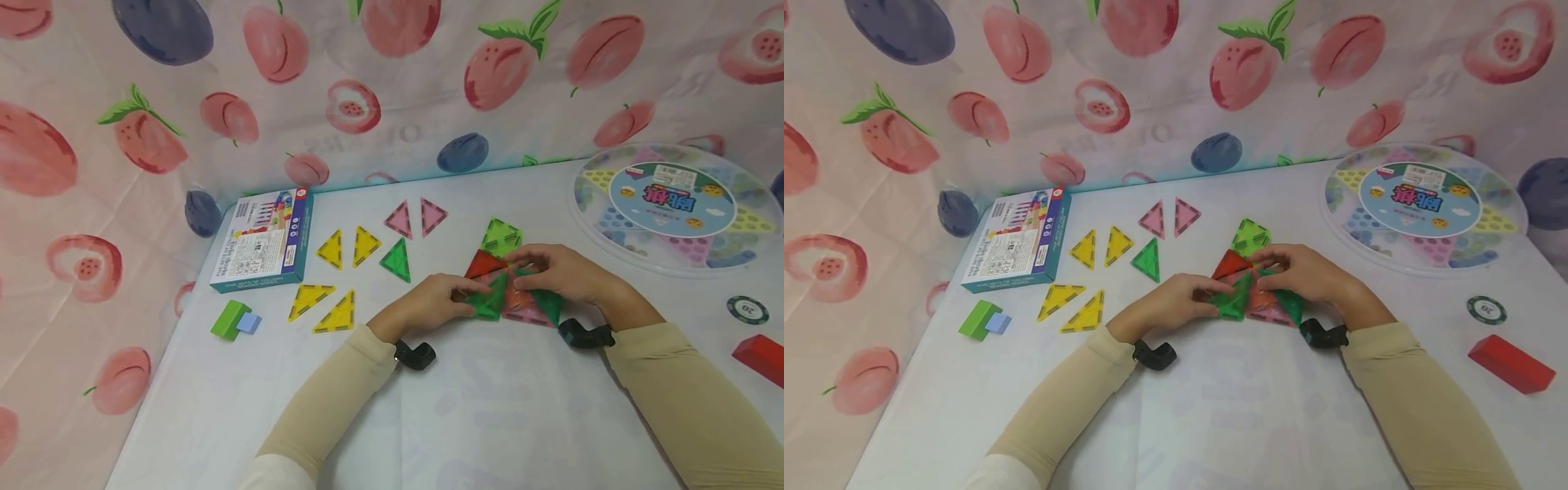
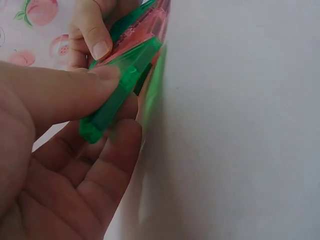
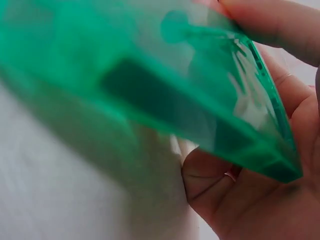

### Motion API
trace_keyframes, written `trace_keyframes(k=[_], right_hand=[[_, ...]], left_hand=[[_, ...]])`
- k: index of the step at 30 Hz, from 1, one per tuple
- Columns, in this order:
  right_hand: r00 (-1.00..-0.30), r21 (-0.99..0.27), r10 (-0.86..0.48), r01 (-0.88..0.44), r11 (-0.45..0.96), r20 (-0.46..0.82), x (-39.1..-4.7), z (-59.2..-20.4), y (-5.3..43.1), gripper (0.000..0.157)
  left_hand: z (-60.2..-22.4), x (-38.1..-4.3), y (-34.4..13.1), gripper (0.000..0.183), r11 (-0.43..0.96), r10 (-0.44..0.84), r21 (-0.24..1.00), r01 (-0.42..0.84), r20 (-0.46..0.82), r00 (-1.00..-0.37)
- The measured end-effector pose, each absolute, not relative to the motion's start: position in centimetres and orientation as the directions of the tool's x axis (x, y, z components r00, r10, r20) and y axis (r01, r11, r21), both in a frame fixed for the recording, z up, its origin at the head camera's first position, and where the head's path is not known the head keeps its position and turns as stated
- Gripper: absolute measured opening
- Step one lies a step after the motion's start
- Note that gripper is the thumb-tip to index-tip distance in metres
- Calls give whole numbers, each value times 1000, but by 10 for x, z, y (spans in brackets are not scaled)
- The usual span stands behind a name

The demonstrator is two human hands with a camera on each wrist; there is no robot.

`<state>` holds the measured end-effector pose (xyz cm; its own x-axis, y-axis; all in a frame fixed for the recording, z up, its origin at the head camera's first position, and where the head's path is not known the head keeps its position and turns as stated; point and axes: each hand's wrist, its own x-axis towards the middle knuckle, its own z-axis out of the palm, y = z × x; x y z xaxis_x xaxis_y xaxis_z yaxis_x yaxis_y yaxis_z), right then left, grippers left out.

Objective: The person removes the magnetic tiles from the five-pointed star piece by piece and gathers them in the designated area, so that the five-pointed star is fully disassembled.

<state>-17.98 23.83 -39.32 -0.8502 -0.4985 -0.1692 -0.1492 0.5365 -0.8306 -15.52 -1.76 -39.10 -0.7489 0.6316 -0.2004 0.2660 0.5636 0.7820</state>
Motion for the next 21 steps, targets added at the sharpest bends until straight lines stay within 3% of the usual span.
trace_keyframes(k=[5, 10, 18, 21], right_hand=[[-859, -820, -482, -147, 553, -171, -181, -393, 241, 46], [-858, -825, -475, -120, 552, -193, -183, -392, 243, 46], [-882, -799, -428, -108, 591, -197, -183, -392, 252, 47], [-883, -802, -424, -101, 589, -200, -183, -394, 254, 49]], left_hand=[[-386, -155, -32, 33, 509, 631, 828, 233, -175, -756], [-381, -160, -46, 36, 539, 564, 814, 219, -155, -811], [-391, -174, -51, 45, 660, 445, 716, 227, -128, -886], [-389, -174, -51, 49, 743, 425, 617, 260, -134, -895]])
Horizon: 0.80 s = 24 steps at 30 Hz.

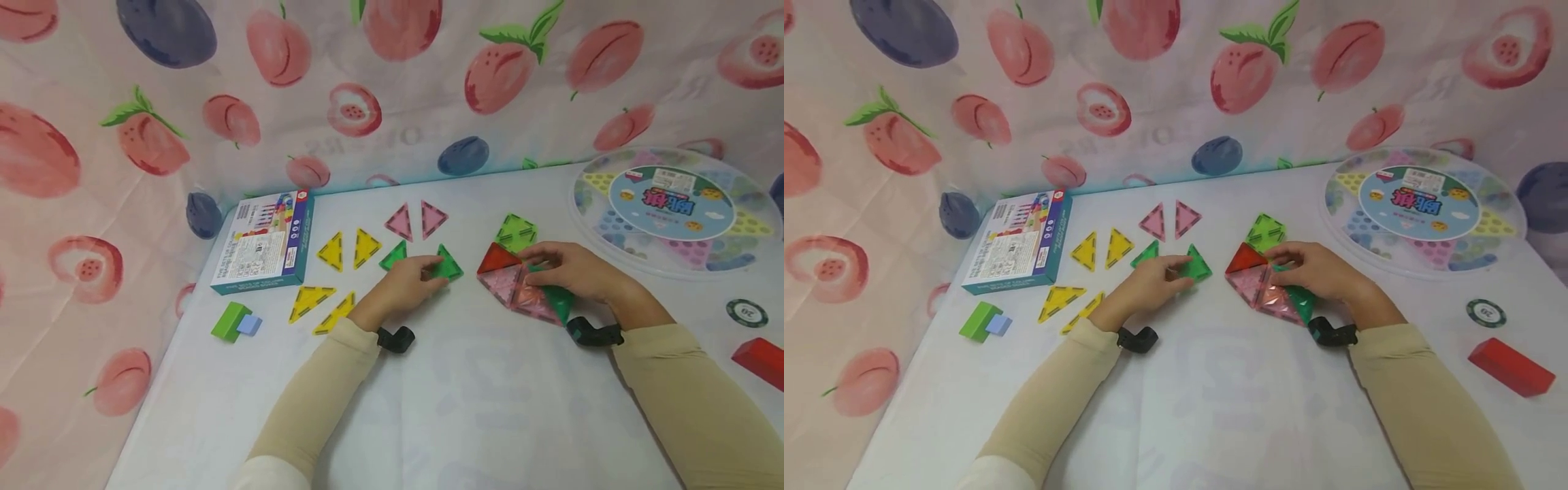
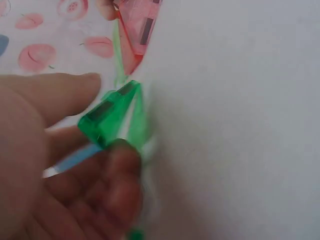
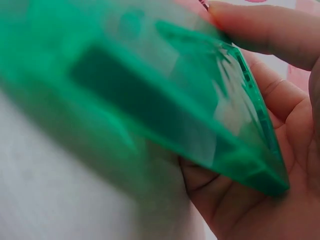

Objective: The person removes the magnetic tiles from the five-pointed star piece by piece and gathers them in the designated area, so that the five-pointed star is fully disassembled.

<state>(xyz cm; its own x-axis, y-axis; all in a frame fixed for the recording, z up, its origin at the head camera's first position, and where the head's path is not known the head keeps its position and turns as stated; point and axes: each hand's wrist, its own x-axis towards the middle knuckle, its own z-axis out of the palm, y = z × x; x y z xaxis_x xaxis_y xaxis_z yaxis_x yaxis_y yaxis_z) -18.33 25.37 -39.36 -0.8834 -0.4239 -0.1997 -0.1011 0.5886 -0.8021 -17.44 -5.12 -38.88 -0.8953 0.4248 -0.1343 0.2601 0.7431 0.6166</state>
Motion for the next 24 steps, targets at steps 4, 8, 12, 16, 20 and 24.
trace_keyframes(k=[4, 8, 12, 16, 20, 24], right_hand=[[-881, -804, -428, -100, 586, -202, -184, -395, 255, 50], [-884, -801, -427, -113, 588, -189, -185, -394, 255, 48], [-881, -812, -434, -109, 573, -188, -184, -394, 253, 48], [-885, -801, -426, -113, 588, -187, -184, -395, 253, 48], [-889, -798, -415, -104, 593, -193, -185, -397, 254, 50], [-893, -809, -401, -77, 583, -204, -184, -396, 255, 53]], left_hand=[[-378, -172, -51, 48, 820, 445, 447, 358, -105, -889], [-375, -176, -50, 41, 811, 531, 330, 483, -70, -844], [-384, -179, -52, 43, 815, 566, 218, 537, -103, -818], [-391, -181, -53, 47, 856, 505, 170, 488, -81, -859], [-390, -182, -52, 49, 875, 466, 172, 453, -41, -884], [-387, -181, -50, 48, 874, 466, 172, 454, -31, -884]])
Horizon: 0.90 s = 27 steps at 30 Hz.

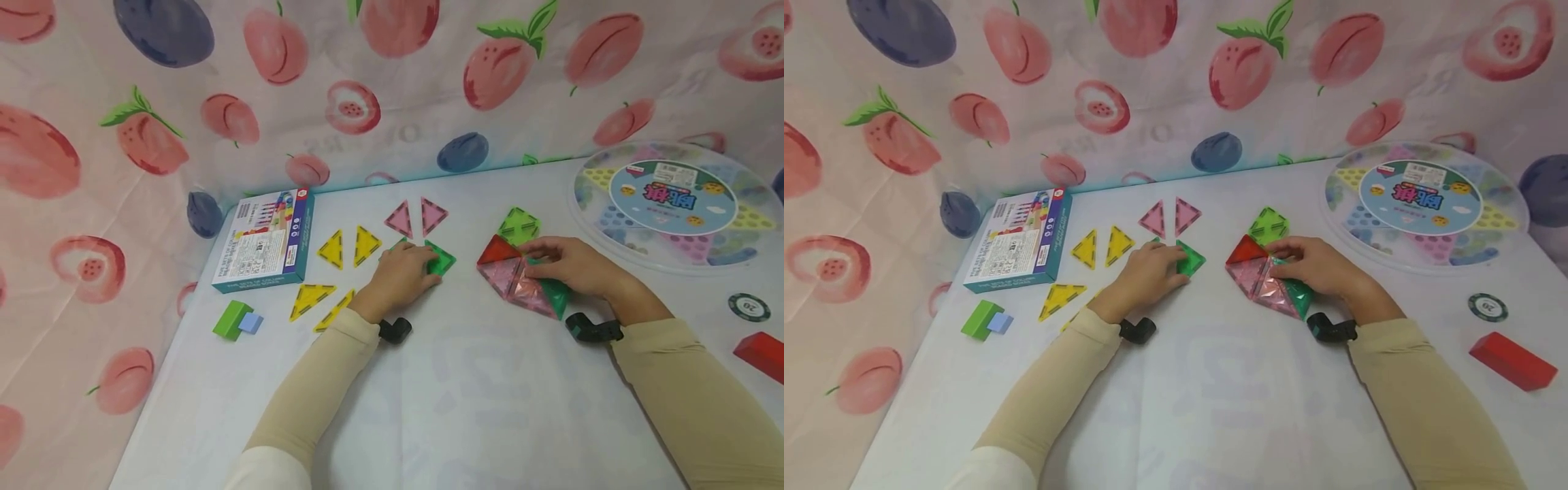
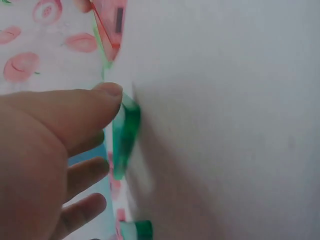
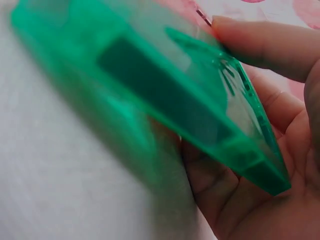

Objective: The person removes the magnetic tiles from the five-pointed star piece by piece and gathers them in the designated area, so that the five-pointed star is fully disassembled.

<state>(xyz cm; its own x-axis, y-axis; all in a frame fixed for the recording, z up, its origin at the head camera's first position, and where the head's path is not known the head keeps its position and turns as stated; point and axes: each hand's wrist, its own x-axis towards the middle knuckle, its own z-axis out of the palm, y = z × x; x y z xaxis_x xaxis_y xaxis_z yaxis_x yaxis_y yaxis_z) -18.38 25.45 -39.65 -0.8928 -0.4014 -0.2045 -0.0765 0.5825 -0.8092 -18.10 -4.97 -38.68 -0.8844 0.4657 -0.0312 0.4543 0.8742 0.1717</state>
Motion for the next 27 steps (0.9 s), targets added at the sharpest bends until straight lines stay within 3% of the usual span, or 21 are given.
trace_keyframes(k=[11, 22, 27], right_hand=[[-907, -753, -355, -67, 655, -228, -182, -390, 255, 52], [-863, -714, -415, -95, 693, -288, -180, -384, 254, 55], [-870, -730, -408, -85, 678, -277, -180, -385, 252, 46]], left_hand=[[-376, -158, -28, 41, 722, 586, 500, 478, -74, -807], [-379, -152, -5, 43, 655, 648, 562, 505, -74, -758], [-383, -156, 13, 46, 599, 658, 630, 494, -36, -752]])
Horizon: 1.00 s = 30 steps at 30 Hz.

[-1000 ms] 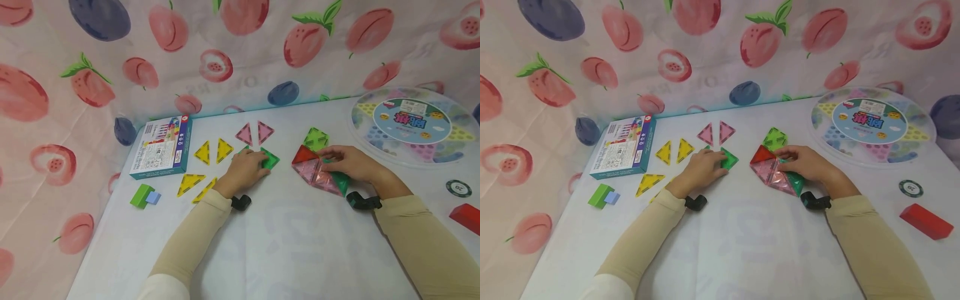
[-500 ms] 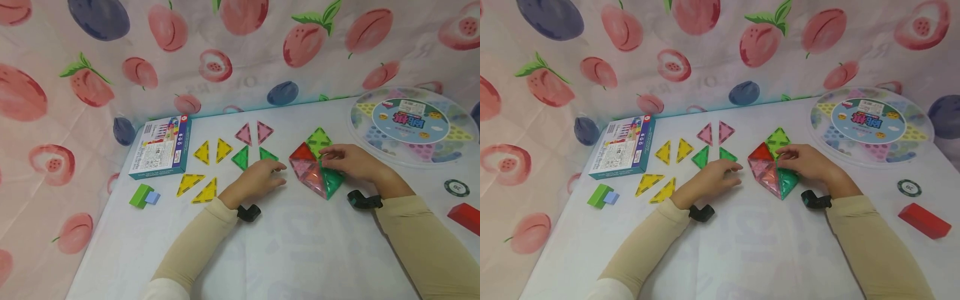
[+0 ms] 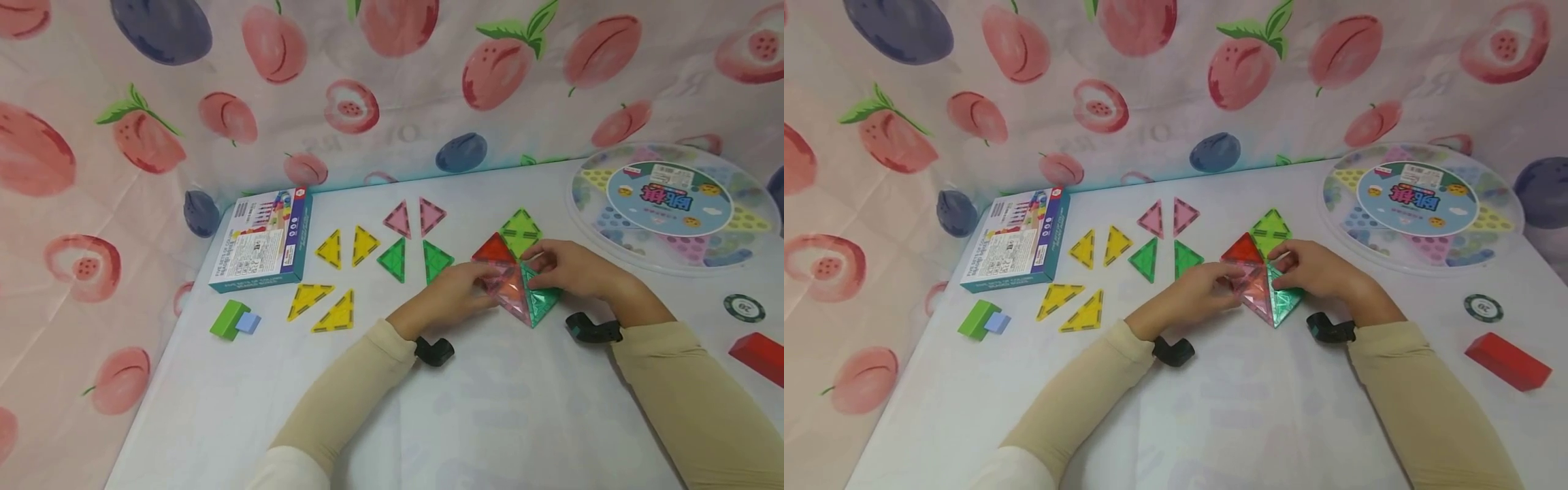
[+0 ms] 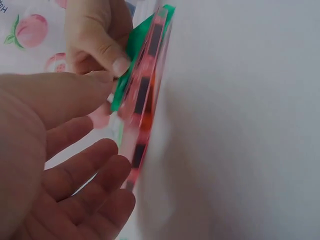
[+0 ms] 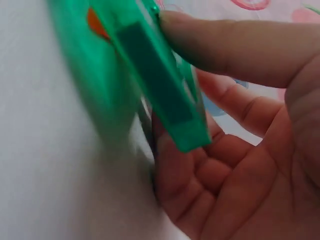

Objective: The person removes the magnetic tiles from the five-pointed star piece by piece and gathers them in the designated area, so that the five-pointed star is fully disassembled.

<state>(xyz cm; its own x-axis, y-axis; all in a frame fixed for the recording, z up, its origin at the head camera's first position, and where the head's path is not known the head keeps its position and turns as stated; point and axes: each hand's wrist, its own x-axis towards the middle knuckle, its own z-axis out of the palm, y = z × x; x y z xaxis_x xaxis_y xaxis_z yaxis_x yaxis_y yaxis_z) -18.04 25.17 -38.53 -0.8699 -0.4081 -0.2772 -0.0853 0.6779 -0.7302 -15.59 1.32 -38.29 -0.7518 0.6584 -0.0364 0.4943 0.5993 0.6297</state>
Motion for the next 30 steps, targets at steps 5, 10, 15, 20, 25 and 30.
trace_keyframes(k=[5, 10, 15, 20, 25, 30], right_hand=[[-879, -779, -426, -109, 618, -214, -182, -388, 256, 40], [-882, -799, -430, -112, 590, -194, -183, -389, 258, 40], [-885, -770, -411, -102, 630, -219, -183, -390, 257, 40], [-888, -753, -407, -117, 648, -213, -181, -388, 254, 40], [-892, -740, -395, -111, 663, -220, -181, -386, 253, 37], [-888, -741, -402, -113, 662, -225, -182, -387, 254, 39]], left_hand=[[-389, -160, 26, 51, 572, 647, 694, 437, -55, -760], [-394, -161, 35, 52, 598, 616, 679, 426, -50, -786], [-397, -157, 47, 51, 650, 528, 661, 374, -39, -849], [-395, -151, 53, 61, 734, 472, 581, 351, -64, -879], [-393, -149, 54, 67, 781, 487, 496, 380, -103, -867], [-392, -150, 56, 63, 784, 480, 504, 362, -123, -869]])
